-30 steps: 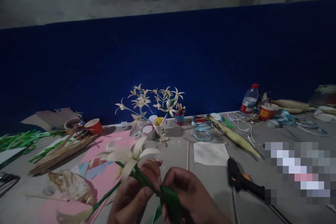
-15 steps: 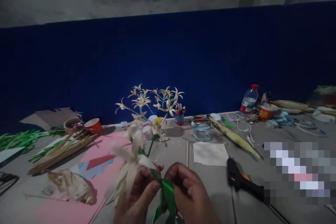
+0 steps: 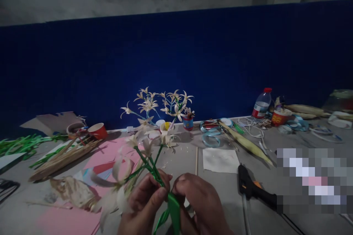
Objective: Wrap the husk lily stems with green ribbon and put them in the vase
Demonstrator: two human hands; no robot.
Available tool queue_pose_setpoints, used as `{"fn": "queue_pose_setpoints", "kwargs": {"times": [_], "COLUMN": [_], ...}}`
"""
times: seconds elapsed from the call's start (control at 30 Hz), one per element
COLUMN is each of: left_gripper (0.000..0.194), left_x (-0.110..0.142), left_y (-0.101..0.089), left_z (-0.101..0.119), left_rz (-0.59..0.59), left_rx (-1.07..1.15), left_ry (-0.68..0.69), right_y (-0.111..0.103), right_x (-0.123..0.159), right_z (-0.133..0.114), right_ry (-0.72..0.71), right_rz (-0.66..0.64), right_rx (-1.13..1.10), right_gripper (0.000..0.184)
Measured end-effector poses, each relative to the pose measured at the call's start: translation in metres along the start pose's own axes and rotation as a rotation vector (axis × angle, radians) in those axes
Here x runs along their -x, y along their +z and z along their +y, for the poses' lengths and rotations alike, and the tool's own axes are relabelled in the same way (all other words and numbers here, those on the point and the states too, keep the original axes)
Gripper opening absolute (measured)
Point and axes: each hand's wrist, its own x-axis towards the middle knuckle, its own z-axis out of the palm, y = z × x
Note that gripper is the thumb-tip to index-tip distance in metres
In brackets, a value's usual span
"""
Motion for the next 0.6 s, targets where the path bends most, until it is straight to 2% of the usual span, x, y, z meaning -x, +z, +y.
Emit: {"fn": "queue_pose_setpoints", "kwargs": {"times": [0.07, 0.13, 0.2, 0.3, 0.47, 0.53, 0.6], "left_gripper": [0.019, 0.016, 0.016, 0.016, 0.014, 0.015, 0.017], "left_x": [-0.002, -0.003, -0.004, -0.005, -0.006, -0.007, -0.008], "left_y": [0.001, 0.001, 0.000, -0.003, -0.003, -0.002, -0.001], "left_z": [0.002, 0.003, 0.003, 0.004, 0.008, 0.008, 0.008], "left_rz": [-0.040, -0.045, -0.051, -0.101, -0.053, -0.034, 0.005], "left_rx": [0.094, 0.115, 0.096, 0.038, -0.060, -0.056, -0.124], "left_ry": [-0.015, -0.009, 0.030, 0.086, 0.078, 0.082, 0.080], "right_y": [0.003, 0.006, 0.007, 0.006, 0.006, 0.007, 0.007], "right_x": [-0.001, -0.002, -0.005, -0.012, -0.015, -0.011, -0.006], "right_z": [-0.002, -0.003, -0.005, -0.007, -0.003, 0.001, 0.005], "right_ry": [0.181, 0.434, 0.649, 0.812, 0.884, 0.829, 0.661], "right_rz": [0.024, 0.074, 0.080, 0.004, -0.027, 0.031, 0.108], "right_rx": [-0.198, -0.452, -0.612, -0.688, -0.787, -0.741, -0.584], "right_gripper": [0.007, 0.019, 0.029, 0.035, 0.038, 0.036, 0.025]}}
